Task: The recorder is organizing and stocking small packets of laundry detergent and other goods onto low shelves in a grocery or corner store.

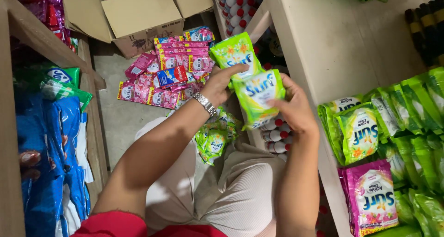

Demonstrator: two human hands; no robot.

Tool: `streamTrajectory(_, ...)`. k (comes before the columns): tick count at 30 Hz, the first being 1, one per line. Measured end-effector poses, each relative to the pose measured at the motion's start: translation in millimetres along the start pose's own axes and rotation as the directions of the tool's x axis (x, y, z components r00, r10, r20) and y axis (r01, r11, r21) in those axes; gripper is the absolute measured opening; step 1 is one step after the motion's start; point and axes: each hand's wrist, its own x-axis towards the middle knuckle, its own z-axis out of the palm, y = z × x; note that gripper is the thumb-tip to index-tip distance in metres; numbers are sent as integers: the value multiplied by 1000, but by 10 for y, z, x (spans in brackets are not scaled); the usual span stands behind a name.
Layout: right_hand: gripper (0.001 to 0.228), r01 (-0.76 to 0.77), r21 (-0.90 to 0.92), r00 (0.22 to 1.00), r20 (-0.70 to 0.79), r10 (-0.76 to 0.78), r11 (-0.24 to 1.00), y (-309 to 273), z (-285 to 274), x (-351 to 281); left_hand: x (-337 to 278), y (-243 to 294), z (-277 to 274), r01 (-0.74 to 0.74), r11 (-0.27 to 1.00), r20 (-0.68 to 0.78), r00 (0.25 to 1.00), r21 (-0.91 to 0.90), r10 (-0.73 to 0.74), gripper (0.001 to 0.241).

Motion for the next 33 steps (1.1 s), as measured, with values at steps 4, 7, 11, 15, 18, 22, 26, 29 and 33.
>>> streamTrajectory(4, 75, 63, -279, 989, 143, -23, 958, -158, 114, -88, -73, 132, 69, -50, 999, 7, 999, -2, 50, 39)
streamTrajectory(7, 70, -30, -218, 998, 43, 40, 975, -143, 100, -82, 18, 123, -53, -114, 993, -41, 993, 5, 114, 40)
streamTrajectory(11, 68, 148, -80, 989, -6, -149, 986, -32, -25, -34, 34, 116, -60, -163, 985, -46, 985, 49, 165, 45)
streamTrajectory(15, 72, 206, 201, 977, -106, -188, 958, 66, -42, 46, 47, -30, -79, -187, 947, -22, 980, 262, 199, 56)
streamTrajectory(18, 83, 225, 253, 974, -90, -209, 941, -52, 137, 88, 40, -165, -93, -146, 936, -20, 987, 321, 161, 56)
streamTrajectory(22, 100, 205, 215, 977, -99, -188, 955, -196, 356, 114, 70, -341, -88, -78, 948, 1, 997, 309, 82, 54)
streamTrajectory(26, 89, 255, 62, 959, -146, -244, 965, -8, 177, 206, 38, -398, -87, -39, 940, -31, 998, 338, 52, 58)
streamTrajectory(29, 69, 296, 169, 931, -272, -244, 940, 181, -57, 307, -30, -378, -53, -42, 924, 41, 999, 381, 28, 58)
streamTrajectory(33, 49, 275, 20, 867, -438, -239, 961, 519, -317, 460, -221, -227, 143, 172, 982, 151, 972, 80, -183, 56)
